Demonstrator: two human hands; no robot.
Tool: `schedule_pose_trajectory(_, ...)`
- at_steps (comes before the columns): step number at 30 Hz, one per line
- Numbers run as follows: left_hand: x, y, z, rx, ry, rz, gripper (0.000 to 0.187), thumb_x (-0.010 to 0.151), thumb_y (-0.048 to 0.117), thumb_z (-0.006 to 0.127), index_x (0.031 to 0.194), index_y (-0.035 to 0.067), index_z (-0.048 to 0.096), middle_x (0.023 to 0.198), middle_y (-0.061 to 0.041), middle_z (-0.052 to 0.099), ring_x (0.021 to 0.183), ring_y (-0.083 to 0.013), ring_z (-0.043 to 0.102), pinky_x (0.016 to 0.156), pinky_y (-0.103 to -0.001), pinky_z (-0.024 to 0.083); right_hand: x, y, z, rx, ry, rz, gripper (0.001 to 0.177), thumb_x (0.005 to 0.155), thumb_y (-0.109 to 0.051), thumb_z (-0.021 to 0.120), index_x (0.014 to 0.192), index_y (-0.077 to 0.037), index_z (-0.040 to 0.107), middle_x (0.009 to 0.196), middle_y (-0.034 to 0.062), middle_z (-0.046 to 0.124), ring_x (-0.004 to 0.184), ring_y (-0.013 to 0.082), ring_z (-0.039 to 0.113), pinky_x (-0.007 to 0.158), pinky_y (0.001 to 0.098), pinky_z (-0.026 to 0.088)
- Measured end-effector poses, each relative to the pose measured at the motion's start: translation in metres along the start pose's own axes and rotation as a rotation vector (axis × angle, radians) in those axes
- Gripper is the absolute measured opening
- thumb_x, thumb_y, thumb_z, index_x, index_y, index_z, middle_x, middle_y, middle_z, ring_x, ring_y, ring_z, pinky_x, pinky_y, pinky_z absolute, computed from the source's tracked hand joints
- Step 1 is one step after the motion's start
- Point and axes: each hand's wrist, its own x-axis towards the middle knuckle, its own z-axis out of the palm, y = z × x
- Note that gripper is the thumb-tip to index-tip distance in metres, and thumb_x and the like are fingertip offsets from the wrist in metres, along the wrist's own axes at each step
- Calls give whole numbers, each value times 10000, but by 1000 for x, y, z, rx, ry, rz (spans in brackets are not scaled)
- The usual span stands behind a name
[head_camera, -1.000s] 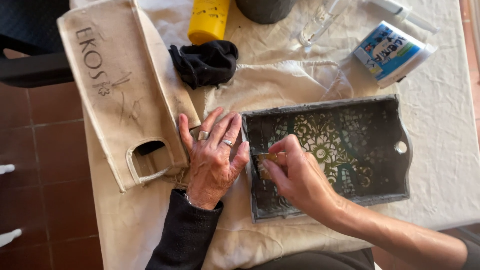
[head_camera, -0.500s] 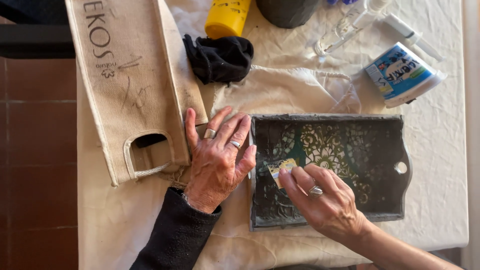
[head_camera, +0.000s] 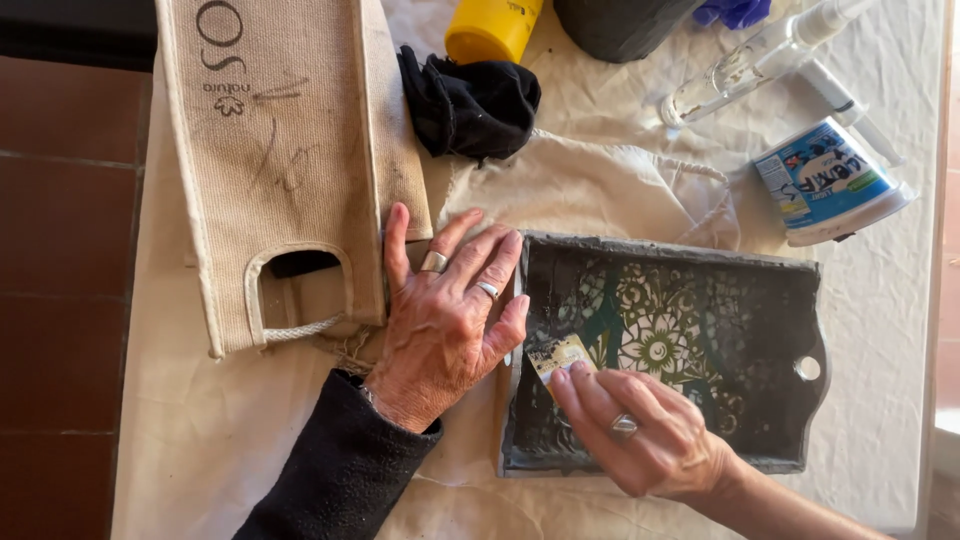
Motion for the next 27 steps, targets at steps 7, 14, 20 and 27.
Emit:
schedule_pose_trajectory(7, 1, 2, -1, -6, -4, -1, 444, 913, 225, 637, 1272, -34, 669, 1313, -153, 684, 1340, -342, 557, 1212, -643, 52, -2, 1, 9, 26, -47, -9, 245, 844, -11, 746, 1085, 34, 734, 1084, 141, 673, 825, 168, 593, 638, 273, 536)
schedule_pose_trajectory(14, 1, 2, -3, 19, -29, -1, 448, 910, 219, 641, 1276, -38, 670, 1317, -141, 678, 1327, -356, 562, 1207, -658, 45, -4, -3, 10, 48, -53, 4, 265, 858, -19, 747, 1107, 64, 708, 1104, 148, 651, 836, 174, 588, 636, 273, 522)
schedule_pose_trajectory(20, -1, 1, -1, 22, -14, 11, 444, 898, 206, 665, 1275, -29, 666, 1294, -142, 688, 1313, -362, 576, 1204, -672, 57, -1, -2, 9, 33, -45, -21, 269, 852, -13, 748, 1108, 59, 708, 1075, 143, 653, 843, 183, 593, 636, 276, 531)
schedule_pose_trajectory(27, 0, 1, -2, 18, -24, -2, 449, 919, 232, 631, 1274, -40, 672, 1318, -144, 676, 1330, -357, 558, 1209, -656, 41, 7, 1, 7, 50, -34, -30, 259, 838, 2, 736, 1083, 80, 703, 1050, 133, 639, 814, 175, 574, 620, 267, 509)
